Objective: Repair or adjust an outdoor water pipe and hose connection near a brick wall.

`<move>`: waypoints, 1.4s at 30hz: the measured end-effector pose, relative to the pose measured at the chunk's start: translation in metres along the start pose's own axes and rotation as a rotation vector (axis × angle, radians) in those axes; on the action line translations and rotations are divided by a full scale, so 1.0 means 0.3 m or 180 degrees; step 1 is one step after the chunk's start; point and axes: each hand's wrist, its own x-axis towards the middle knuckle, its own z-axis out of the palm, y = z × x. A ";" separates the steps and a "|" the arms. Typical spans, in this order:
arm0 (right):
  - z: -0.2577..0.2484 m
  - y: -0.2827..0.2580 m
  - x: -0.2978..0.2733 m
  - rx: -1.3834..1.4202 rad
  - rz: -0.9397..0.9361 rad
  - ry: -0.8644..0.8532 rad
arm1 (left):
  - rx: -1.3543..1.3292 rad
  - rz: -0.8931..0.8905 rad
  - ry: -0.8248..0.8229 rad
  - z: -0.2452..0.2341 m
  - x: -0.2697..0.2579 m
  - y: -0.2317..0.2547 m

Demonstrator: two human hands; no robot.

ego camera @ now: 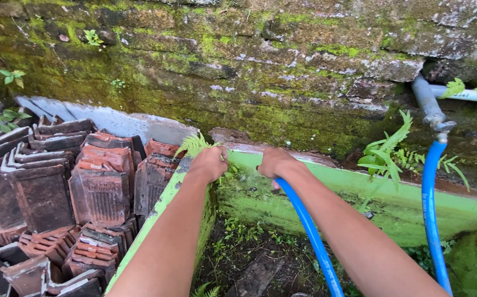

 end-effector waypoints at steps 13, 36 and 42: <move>-0.002 -0.023 -0.077 0.0039 -0.0080 -0.0323 | 0.0262 0.0112 -0.0146 0.039 0.035 0.002; 0.047 -0.169 -0.086 0.1338 -0.0613 0.0177 | -0.0466 -0.0478 0.0968 -0.009 0.002 -0.160; 0.017 -0.192 -0.119 0.1095 -0.0659 0.0120 | -0.0590 -0.0385 0.0668 -0.033 -0.030 -0.137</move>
